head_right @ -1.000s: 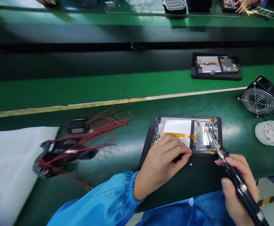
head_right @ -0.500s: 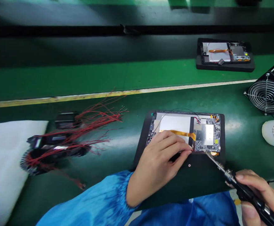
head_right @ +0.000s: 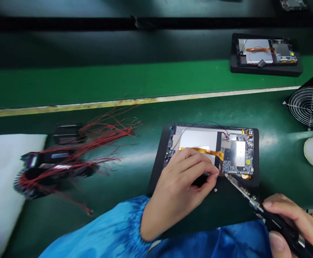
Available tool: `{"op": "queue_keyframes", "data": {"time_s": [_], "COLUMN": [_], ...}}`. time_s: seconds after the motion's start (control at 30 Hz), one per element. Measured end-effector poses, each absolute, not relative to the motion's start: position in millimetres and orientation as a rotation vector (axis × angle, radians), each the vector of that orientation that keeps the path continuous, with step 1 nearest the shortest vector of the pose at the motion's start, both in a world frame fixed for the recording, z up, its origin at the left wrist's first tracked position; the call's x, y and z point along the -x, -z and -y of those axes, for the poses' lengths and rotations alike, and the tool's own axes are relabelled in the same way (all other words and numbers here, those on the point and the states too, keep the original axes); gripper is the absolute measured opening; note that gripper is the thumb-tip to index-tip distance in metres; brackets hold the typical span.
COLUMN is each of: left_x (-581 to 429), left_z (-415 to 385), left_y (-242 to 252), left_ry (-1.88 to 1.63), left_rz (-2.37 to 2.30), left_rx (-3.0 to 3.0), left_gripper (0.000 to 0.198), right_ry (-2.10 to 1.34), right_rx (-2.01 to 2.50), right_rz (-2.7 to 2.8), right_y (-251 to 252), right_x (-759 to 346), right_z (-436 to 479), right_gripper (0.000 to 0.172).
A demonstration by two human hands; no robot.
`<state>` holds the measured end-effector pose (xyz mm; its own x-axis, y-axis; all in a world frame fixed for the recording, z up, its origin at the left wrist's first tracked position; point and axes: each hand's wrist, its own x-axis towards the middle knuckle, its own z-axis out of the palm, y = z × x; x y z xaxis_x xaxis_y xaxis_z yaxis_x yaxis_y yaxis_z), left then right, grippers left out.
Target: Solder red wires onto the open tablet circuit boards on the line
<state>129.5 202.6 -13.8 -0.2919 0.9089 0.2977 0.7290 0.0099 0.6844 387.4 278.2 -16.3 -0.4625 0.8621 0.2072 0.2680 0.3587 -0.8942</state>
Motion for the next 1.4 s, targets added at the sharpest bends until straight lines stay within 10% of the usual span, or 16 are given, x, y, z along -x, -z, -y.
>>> {"op": "queue_keyframes", "data": {"time_s": [1.4], "left_x": [-130.5], "left_z": [-202.4], "left_y": [12.3], "left_ry": [-1.101], "left_rz": [-2.101], "left_rx": [-1.720], "left_gripper": [0.017], "right_ry": [-1.022], "right_rx": [0.937], "right_rz": [2.014], "right_y": [17.4], "right_x": [-397.1], "right_z": [-286.2], "right_gripper": [0.023]}}
